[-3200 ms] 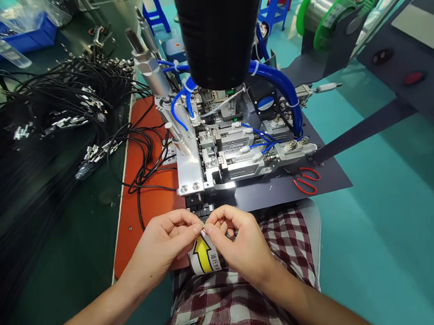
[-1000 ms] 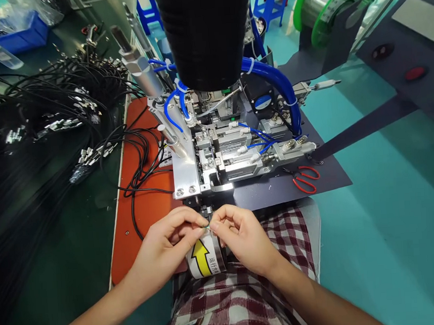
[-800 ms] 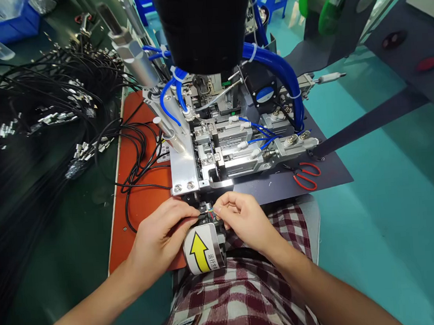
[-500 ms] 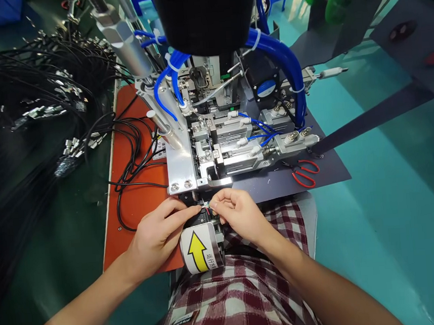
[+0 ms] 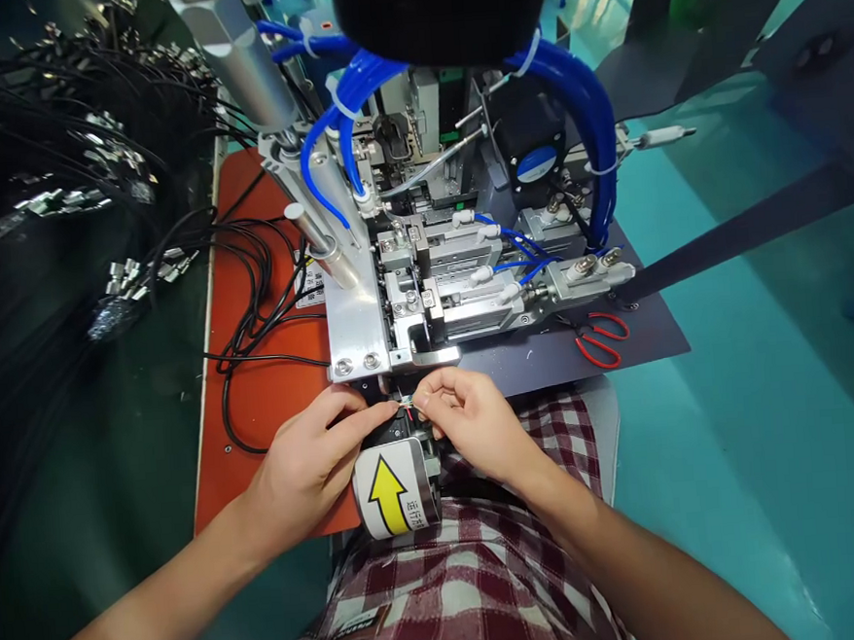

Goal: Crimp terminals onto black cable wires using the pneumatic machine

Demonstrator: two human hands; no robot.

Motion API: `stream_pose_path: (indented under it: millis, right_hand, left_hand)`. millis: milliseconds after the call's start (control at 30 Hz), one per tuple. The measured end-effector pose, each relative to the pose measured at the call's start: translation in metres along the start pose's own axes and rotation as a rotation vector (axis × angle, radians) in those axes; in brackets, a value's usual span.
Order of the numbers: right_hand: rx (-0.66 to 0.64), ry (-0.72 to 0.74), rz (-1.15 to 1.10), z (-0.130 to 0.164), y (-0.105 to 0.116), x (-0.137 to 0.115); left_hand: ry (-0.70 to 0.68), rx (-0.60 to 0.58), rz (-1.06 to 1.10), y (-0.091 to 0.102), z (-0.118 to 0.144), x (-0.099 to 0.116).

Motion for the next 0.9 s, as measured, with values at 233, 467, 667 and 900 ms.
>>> stream_pose_path:
  millis: [233, 467, 667, 900]
  right_hand:
    - [0.02, 0.008, 0.019, -0.001, 0.0, 0.002]
    - [0.077, 0.095, 0.027, 0.001, -0.002, 0.007]
    - [0.155, 0.249, 0.057, 0.004, -0.007, 0.013]
    - [0.17, 0.291, 0.039, 0.002, -0.008, 0.02]
  left_hand:
    - [-0.004, -0.018, -0.033, -0.004, -0.001, -0.001]
    - [-0.021, -0.027, -0.09, -0.005, 0.001, 0.002]
    - [-0.015, -0.029, -0.092, -0.006, 0.002, 0.001]
    - [-0.016, -0.022, -0.111, -0.006, 0.001, 0.002]
Point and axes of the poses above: each hand's wrist, its own z-axis away from the middle knuckle, its own y-axis out of the back of the hand, x = y × z, the point moved 2 cm from there along -z, towards the middle knuckle, and after that the axes turned 3 degrees about -y, right-handed, at the moved point
